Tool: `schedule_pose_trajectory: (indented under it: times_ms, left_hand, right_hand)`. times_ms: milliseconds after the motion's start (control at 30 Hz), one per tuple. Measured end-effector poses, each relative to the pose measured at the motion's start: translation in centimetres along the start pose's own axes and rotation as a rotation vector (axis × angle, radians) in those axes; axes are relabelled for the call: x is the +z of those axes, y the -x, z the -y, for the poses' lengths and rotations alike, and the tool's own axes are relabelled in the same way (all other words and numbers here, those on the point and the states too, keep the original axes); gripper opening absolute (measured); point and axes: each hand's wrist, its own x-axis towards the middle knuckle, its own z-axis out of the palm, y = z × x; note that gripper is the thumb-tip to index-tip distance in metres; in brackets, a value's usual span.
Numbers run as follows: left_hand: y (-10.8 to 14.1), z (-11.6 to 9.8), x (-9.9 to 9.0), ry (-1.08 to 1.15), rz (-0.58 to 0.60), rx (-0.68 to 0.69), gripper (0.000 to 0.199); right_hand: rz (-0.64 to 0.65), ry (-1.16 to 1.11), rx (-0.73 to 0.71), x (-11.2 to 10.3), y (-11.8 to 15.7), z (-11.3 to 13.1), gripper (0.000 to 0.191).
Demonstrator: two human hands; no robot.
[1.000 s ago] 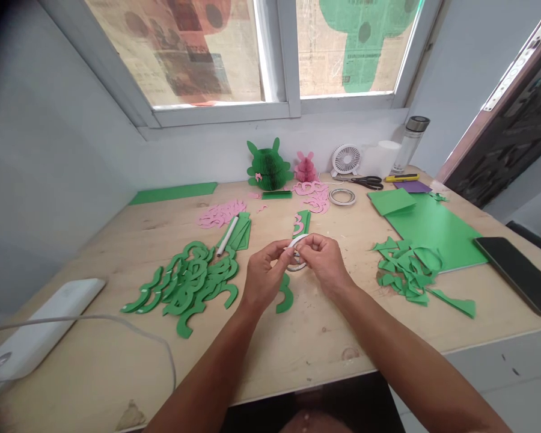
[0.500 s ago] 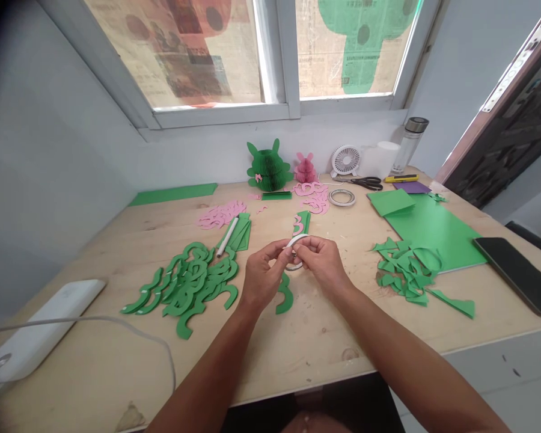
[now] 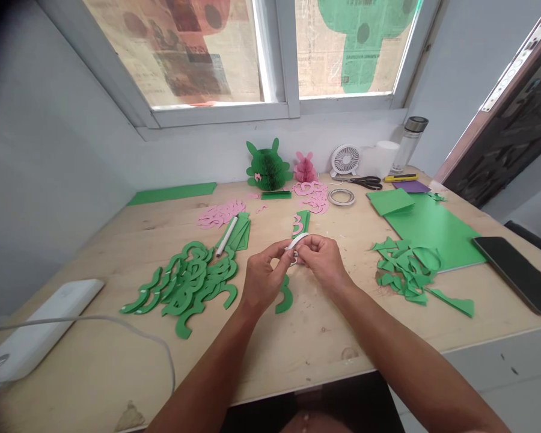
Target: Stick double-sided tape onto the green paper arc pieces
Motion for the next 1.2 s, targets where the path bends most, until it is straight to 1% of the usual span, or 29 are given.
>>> schedule_pose_trajectory:
  times_ms: [133,200,467,700,800,1000,1200]
  left_hand:
    - [-0.18,0.39,0.12,0.240,0.046,-0.085,0.026]
    - [-0.21,0.57,0.17,0.282,0.061,-0.103,0.027]
    - [-0.17,0.11,-0.12,0.169,0.033,-0.073,0.026]
    - [-0.06,0.17,-0.08,-0.077,0.008,0.005,0.027]
    - [0.01,0.34,0.08,-0.136,0.012,0.019,0.027]
    - [0.02,0.32,0.06,-0.119,0.010,0.028,0.028]
    - [-0.01,0.25,-0.06,-0.044,0.021,0.006,0.028]
  right_hand:
    - [0.003,-0.002,-0.001,0.05,0.09,0.10,0.013]
    - [0.011,-0.004,-0.002,-0.01,0.08,0.00,0.014]
    - [0.048,-0.031,-0.008,-0.27,-0.06,-0.52,0.022]
    - [0.032,-0.031,0.004,-0.29,-0.15,-0.48,0.025]
    - [0.026,-0.037,0.018,-0.27,-0.13,-0.35,0.024]
    - [0.038,-0.053,0.022,-0.30,-0.18,-0.46,0.022]
    - [0.052,-0.057,0.004,-0.31,-0.22,-0.61,0.021]
